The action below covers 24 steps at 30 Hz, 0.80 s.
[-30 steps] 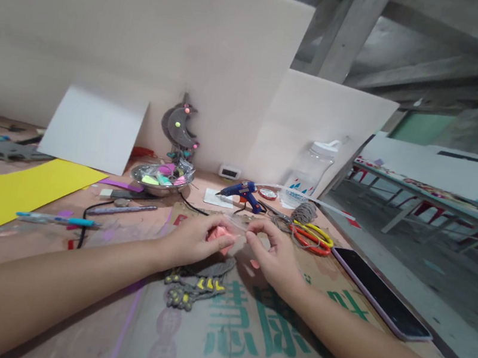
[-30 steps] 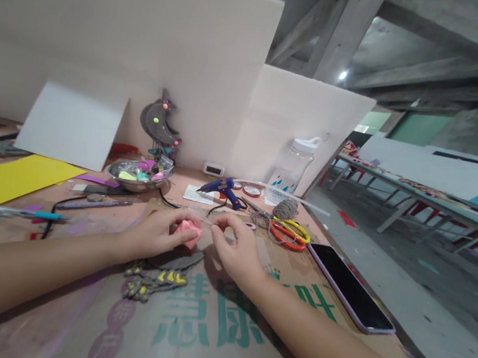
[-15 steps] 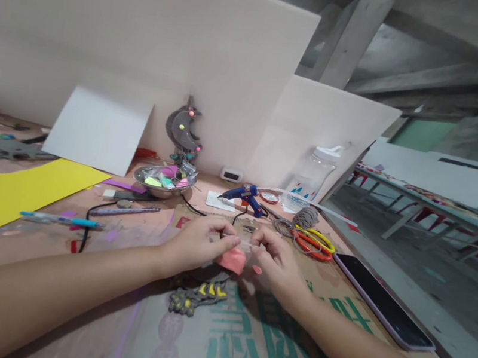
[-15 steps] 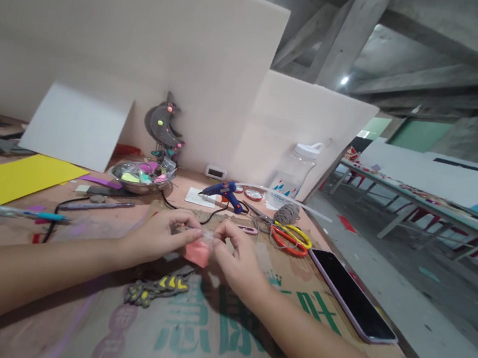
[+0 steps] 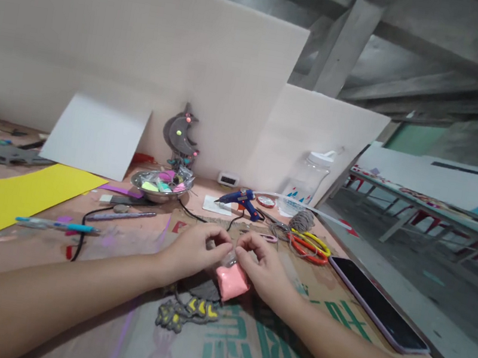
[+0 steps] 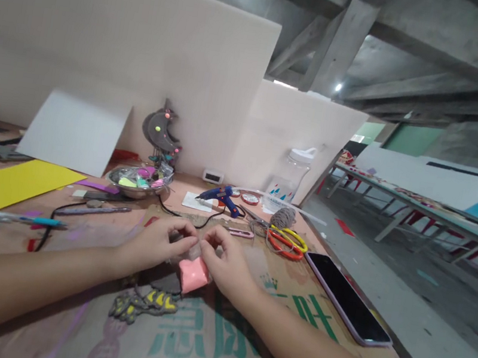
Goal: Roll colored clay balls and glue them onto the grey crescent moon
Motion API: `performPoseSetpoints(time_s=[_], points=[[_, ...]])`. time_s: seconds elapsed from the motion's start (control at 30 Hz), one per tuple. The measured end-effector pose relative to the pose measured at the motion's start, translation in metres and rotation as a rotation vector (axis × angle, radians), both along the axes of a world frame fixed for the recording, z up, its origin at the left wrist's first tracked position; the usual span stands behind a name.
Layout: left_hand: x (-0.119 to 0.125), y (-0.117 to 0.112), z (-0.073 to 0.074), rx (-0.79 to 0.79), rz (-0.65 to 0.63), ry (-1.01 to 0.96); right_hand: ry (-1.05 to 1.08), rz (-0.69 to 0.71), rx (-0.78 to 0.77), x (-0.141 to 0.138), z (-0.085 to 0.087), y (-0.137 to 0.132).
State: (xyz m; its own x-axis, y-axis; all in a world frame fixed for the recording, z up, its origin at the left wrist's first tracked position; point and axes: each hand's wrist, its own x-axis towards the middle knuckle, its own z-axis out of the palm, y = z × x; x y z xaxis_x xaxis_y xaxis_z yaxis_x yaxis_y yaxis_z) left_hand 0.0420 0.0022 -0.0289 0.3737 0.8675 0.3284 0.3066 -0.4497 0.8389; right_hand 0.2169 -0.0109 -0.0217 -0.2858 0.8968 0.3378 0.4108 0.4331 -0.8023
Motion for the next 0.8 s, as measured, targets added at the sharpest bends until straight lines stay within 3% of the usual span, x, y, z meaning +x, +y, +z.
performPoseSetpoints(time_s=[0.23,0.8], points=[[-0.0019,0.0010,-0.0016,0.120,0.021,0.081,-0.022,-0.010,-0.017,-0.0018,0.0002,0.0004],[-0.0026,0.0010,-0.0019,0.112,0.001,0.079,-0.053,-0.033,0.089,-0.0016,0.0033,-0.0014]])
